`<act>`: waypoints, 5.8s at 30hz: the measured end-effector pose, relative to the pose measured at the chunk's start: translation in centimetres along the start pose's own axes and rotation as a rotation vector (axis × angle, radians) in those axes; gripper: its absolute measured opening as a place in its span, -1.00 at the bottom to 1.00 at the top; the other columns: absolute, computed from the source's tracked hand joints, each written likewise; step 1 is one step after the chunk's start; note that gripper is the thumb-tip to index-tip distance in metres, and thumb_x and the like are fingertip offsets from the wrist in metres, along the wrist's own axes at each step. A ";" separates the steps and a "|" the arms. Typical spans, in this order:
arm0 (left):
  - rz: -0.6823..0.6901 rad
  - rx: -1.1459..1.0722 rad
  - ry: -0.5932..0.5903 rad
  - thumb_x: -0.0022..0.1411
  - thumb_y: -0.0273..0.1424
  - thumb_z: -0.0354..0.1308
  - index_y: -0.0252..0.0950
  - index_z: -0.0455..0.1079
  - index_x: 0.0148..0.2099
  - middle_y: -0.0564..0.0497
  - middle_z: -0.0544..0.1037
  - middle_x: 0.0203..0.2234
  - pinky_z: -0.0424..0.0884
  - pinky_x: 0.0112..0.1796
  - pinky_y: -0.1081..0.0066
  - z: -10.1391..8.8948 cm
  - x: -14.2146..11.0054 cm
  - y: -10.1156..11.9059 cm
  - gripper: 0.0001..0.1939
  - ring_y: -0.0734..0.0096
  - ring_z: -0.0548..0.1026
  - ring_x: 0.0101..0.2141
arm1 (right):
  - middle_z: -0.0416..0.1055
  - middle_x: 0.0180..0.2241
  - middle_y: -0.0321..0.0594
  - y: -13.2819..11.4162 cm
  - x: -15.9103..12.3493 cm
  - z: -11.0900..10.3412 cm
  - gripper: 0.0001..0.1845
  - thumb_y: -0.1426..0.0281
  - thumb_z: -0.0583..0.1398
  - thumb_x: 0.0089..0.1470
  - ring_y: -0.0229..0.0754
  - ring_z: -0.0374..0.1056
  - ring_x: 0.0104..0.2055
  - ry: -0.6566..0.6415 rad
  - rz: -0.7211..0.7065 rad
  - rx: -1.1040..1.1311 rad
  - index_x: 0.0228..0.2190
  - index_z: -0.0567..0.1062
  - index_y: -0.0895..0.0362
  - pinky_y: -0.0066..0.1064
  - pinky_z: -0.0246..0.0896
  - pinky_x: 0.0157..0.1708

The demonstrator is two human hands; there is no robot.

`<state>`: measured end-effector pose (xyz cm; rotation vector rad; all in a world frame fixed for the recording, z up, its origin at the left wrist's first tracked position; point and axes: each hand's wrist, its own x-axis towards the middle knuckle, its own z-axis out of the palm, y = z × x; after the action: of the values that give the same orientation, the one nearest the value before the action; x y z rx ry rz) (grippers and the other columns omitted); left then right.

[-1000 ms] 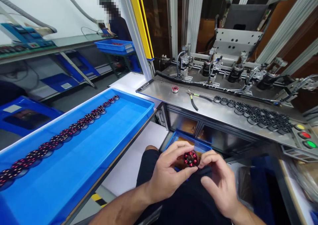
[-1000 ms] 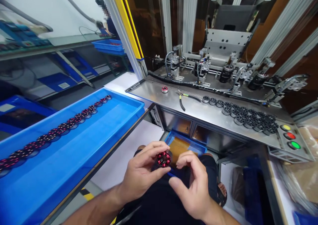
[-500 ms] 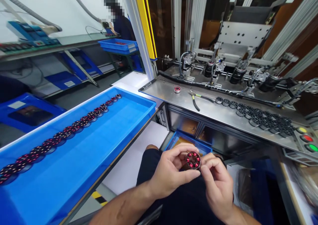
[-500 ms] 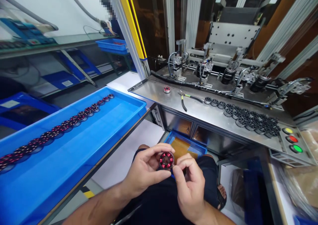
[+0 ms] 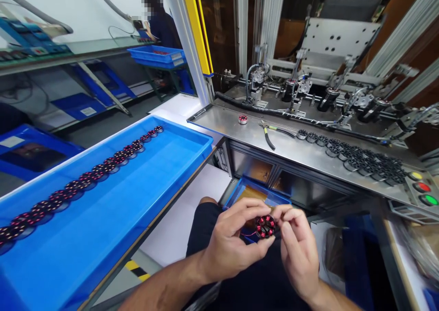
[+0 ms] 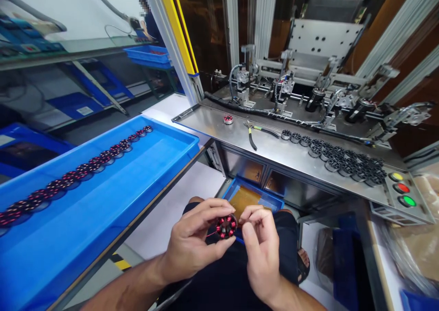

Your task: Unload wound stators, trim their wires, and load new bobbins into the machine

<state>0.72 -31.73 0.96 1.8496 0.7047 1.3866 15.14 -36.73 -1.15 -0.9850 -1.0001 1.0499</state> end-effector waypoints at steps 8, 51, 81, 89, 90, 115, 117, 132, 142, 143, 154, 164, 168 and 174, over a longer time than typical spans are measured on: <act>0.054 -0.016 -0.047 -0.01 -0.63 0.35 -0.22 0.46 0.03 -0.07 0.56 -0.20 0.55 -0.16 0.40 0.2 0.2 0.1 -0.48 0.34 0.58 -0.22 | 0.28 -0.40 -0.31 -1.5 1.3 0.0 -0.80 0.40 0.14 0.28 -0.28 0.21 -0.34 0.048 -0.052 -0.170 -0.43 0.38 0.09 -0.43 0.15 -0.30; -0.246 -0.536 -0.098 -0.09 -0.70 0.31 -0.21 0.49 -0.04 -0.01 0.58 -0.21 0.49 -0.15 0.48 -0.3 0.1 0.2 -0.47 0.40 0.55 -0.21 | 0.44 -0.39 -0.21 -3.7 1.8 -1.9 -0.62 0.75 0.19 0.01 -0.19 0.35 -0.34 -0.244 -0.600 -0.466 -0.19 0.53 0.14 -0.25 0.33 -0.35; -0.568 -0.847 -0.118 -0.11 -0.46 0.49 -0.31 0.53 -0.13 -0.07 0.61 -0.27 0.50 -0.22 0.45 0.0 0.5 1.1 -0.57 0.39 0.57 -0.29 | 0.50 -0.36 -0.22 -4.3 1.9 -1.6 -0.64 0.56 0.28 0.08 -0.15 0.36 -0.31 -0.105 -0.861 -0.663 -0.13 0.58 -0.07 -0.23 0.38 -0.37; -0.106 -0.467 0.116 -0.04 -0.63 0.42 -0.16 0.49 -0.03 -0.06 0.56 -0.15 0.55 -0.16 0.45 1.3 0.1 1.7 -0.49 0.33 0.55 -0.13 | 0.42 -0.44 -0.23 -3.4 0.3 1.1 -0.75 0.65 0.18 0.10 -0.22 0.36 -0.43 0.126 -0.695 -0.510 -0.27 0.52 0.10 -0.33 0.30 -0.48; -0.107 -0.464 0.124 -0.03 -0.62 0.42 -0.15 0.49 -0.04 -0.05 0.55 -0.14 0.54 -0.15 0.45 1.4 0.0 1.7 -0.50 0.33 0.54 -0.12 | 0.40 -0.45 -0.23 -3.3 0.3 1.3 -0.77 0.65 0.16 0.11 -0.22 0.35 -0.43 0.136 -0.652 -0.480 -0.30 0.50 0.10 -0.34 0.30 -0.48; -0.375 -0.970 -0.163 0.14 -0.29 0.36 -0.27 0.44 -0.32 -0.12 0.55 -0.12 0.38 0.07 0.11 -0.5 0.6 0.1 -0.80 0.09 0.47 0.07 | 0.39 -0.49 -0.28 -5.0 1.9 -1.0 -0.82 0.61 0.16 0.17 -0.31 0.35 -0.45 -0.054 -0.512 -0.591 -0.41 0.45 0.13 -0.47 0.29 -0.45; -0.412 -1.041 -0.102 0.06 -0.27 0.42 -0.23 0.38 -0.24 -0.09 0.57 -0.12 0.38 0.07 0.11 -0.2 0.5 0.2 -0.69 0.08 0.45 0.11 | 0.39 -0.49 -0.27 -5.2 1.9 -1.4 -0.83 0.61 0.16 0.16 -0.29 0.36 -0.45 -0.106 -0.524 -0.582 -0.40 0.45 0.13 -0.45 0.32 -0.45; -0.232 -0.707 -0.146 0.14 -0.39 0.37 -0.22 0.34 -0.09 -0.04 0.52 -0.22 0.52 -0.28 0.47 1.0 -0.3 0.0 -0.66 0.41 0.59 -0.29 | 0.38 -0.46 -0.29 -3.8 0.6 -1.2 -0.84 0.57 0.16 0.19 -0.31 0.33 -0.41 0.013 -0.444 -0.522 -0.40 0.45 0.11 -0.48 0.25 -0.40; 0.245 -0.010 -0.082 0.02 -0.35 0.44 -0.29 0.41 0.09 -0.13 0.63 -0.27 0.54 -0.19 0.42 -0.7 1.3 0.7 -0.43 0.28 0.61 -0.27 | 0.28 -0.53 -0.33 -2.0 0.6 -0.5 -0.70 0.25 0.28 0.14 -0.36 0.19 -0.54 -0.009 0.274 0.207 -0.54 0.48 0.15 -0.51 0.18 -0.53; 0.243 -0.007 -0.079 0.02 -0.35 0.44 -0.30 0.41 0.09 -0.13 0.64 -0.27 0.54 -0.19 0.42 -0.7 1.3 0.7 -0.43 0.28 0.61 -0.27 | 0.29 -0.53 -0.33 -2.0 0.6 -0.4 -0.71 0.25 0.28 0.13 -0.36 0.18 -0.54 -0.007 0.294 0.218 -0.54 0.49 0.15 -0.52 0.18 -0.53; -0.056 -0.405 -0.215 0.08 -0.68 0.31 -0.21 0.54 -0.06 -0.15 0.54 -0.05 0.47 0.00 0.30 -1.0 0.5 0.8 -0.60 0.24 0.55 -0.04 | 0.32 -0.49 -0.30 -2.9 0.9 -1.3 -0.76 0.42 0.16 0.24 -0.32 0.28 -0.45 -0.046 -0.117 -0.234 -0.49 0.44 0.13 -0.50 0.26 -0.45; -0.852 -1.149 -0.402 0.14 -0.12 0.32 -0.41 0.41 -0.18 -0.14 0.63 -0.46 0.47 -0.56 0.52 1.1 -0.2 -0.5 -0.57 0.35 0.61 -0.54 | 0.46 -0.43 -0.21 -6.0 2.3 -3.1 -0.71 0.73 0.15 0.01 -0.27 0.40 -0.40 -0.322 -0.782 -0.765 -0.26 0.46 0.20 -0.44 0.41 -0.42; -0.814 -1.112 -0.295 0.08 -0.23 0.41 -0.41 0.44 -0.16 -0.14 0.66 -0.42 0.53 -0.49 0.53 0.9 0.0 -0.1 -0.60 0.33 0.65 -0.46 | 0.44 -0.40 -0.15 -5.9 2.3 -3.5 -0.65 0.70 0.18 -0.06 -0.19 0.38 -0.37 -0.355 -0.811 -0.685 -0.19 0.46 0.24 -0.32 0.40 -0.44; -0.788 -1.120 -0.257 0.09 -0.25 0.41 -0.43 0.45 -0.17 -0.11 0.66 -0.45 0.55 -0.46 0.54 1.0 0.3 0.2 -0.62 0.39 0.65 -0.47 | 0.43 -0.21 -0.03 -5.1 2.3 -4.5 -0.46 0.62 0.29 -0.04 -0.05 0.39 -0.20 -0.339 -0.699 -0.622 0.03 0.40 0.24 -0.17 0.41 -0.31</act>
<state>1.81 -31.84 1.12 0.6918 0.3136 0.7088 21.00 -36.25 3.00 -0.8368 -1.8524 0.3105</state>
